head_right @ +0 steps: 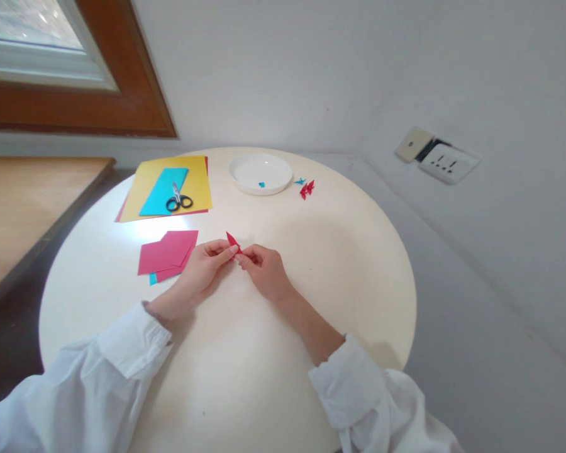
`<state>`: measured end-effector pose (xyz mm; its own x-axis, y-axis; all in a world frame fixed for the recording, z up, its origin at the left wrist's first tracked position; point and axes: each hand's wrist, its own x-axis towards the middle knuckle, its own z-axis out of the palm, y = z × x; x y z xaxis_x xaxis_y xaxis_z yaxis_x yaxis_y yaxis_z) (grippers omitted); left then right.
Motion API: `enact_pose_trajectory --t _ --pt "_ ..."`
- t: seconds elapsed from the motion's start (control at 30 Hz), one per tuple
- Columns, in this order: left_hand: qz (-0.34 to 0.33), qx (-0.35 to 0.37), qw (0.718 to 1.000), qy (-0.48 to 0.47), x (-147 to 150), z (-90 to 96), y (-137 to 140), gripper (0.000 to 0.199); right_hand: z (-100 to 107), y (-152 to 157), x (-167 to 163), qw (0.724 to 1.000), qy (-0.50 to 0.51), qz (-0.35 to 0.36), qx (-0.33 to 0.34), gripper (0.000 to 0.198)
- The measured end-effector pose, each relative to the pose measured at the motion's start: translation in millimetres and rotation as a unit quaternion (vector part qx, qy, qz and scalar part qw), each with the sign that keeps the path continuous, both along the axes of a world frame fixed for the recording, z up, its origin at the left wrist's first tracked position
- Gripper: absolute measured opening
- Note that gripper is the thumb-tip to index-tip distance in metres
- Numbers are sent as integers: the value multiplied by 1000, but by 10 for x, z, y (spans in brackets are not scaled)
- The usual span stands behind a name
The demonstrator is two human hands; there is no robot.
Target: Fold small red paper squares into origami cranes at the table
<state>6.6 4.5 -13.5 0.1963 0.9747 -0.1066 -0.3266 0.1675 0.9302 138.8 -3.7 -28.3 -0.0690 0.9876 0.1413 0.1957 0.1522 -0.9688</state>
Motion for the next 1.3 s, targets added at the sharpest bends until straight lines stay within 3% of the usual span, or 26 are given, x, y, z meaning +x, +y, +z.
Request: enact_pose_trajectory --t 0.4,0.53,0.73,1.1,1.3 --pt "-28 -24 999 -30 -20 -3 34 20 -21 -4 21 999 -14 -38 34 17" --pt "-6 -33 999 -11 -16 26 23 20 -5 -4 19 998 -12 -49 29 16" --pt "14 29 998 54 -10 19 12 13 25 4 26 991 19 -107 75 19" --pt "17 77 988 134 -14 23 13 13 0 2 14 992 47 -85 83 11" --pt "27 70 988 135 -6 -11 1 14 -13 16 13 993 34 -71 94 8"
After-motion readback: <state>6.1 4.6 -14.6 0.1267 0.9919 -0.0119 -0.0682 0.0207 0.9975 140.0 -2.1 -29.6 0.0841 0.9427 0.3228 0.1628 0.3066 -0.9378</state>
